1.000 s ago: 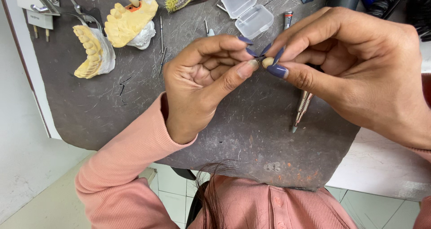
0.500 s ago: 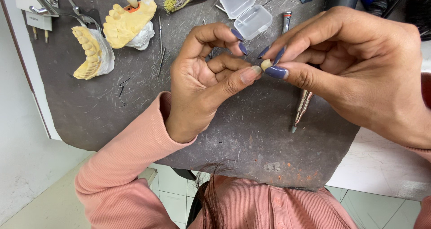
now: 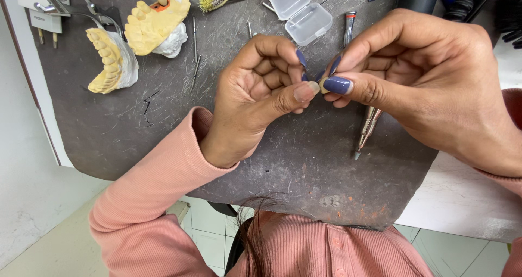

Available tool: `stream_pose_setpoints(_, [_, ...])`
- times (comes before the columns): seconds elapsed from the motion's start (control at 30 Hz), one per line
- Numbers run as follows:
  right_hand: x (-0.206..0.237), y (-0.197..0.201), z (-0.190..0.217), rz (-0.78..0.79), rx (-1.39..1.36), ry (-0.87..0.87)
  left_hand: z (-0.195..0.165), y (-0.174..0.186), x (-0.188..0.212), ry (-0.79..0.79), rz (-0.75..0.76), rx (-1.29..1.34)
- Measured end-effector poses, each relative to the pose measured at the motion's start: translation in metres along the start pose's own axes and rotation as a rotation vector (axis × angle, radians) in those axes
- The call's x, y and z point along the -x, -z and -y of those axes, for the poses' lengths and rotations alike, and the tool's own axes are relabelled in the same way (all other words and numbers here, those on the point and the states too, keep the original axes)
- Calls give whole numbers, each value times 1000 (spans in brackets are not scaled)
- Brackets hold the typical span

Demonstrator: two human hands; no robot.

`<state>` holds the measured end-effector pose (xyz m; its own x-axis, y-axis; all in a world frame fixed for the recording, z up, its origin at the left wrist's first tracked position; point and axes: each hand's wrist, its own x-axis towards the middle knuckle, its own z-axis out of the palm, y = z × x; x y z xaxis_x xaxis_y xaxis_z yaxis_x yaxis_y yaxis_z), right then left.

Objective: The person holds a small dental crown in one hand and grinds and shapes it with a rotary grinding tool, repositioning the crown repeatedly. They then set the tool down, open a small plastic container, and continue finishing the crown by hand with a small abrasive piece.

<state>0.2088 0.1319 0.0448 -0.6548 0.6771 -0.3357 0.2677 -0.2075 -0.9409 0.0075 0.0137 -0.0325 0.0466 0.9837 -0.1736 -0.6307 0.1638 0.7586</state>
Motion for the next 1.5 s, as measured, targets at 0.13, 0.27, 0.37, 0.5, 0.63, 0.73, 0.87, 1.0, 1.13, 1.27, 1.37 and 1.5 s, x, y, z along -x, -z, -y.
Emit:
stream_pose_setpoints(0.13, [1, -1, 2, 14, -49, -43, -1, -2, 1, 37, 1, 12])
stream_pose_setpoints(0.27, [2, -3, 4, 7, -11, -14, 0, -3, 2, 59, -16, -6])
stream_pose_setpoints(0.37, [3, -3, 5, -8, 29, -7, 1, -4, 2, 35, 19, -27])
stream_pose_setpoints(0.5, [4, -2, 4, 13, 60, 10, 0, -4, 1, 20, 36, -51])
stream_pose_setpoints(0.63, [2, -1, 1, 6, -65, -95, -2, -5, 2, 21, 20, -95])
stream_pose_setpoints(0.73, [0, -1, -1, 1, -99, -165, -5, -5, 2, 32, 14, -127])
stream_pose_setpoints(0.87, [2, 0, -2, 3, -100, -101, -4, -6, 1, 30, 33, -112])
stream_pose_setpoints(1.0, [3, 1, -3, 27, -40, -70, -8, -7, 1, 25, 51, -99])
stream_pose_setpoints(1.13, [0, 3, -6, 24, -243, -144, -12, -9, 1, 84, 18, -76])
stream_pose_setpoints(1.27, [0, 5, -9, 24, -275, -153, -13, -10, 0, 71, -10, -85])
stream_pose_setpoints(1.37, [1, 5, -10, 15, -328, -158, -14, -11, 5, -64, 15, -153])
stream_pose_setpoints(1.5, [3, 5, -13, -1, -384, -143, -12, -13, 9, -199, 41, -366])
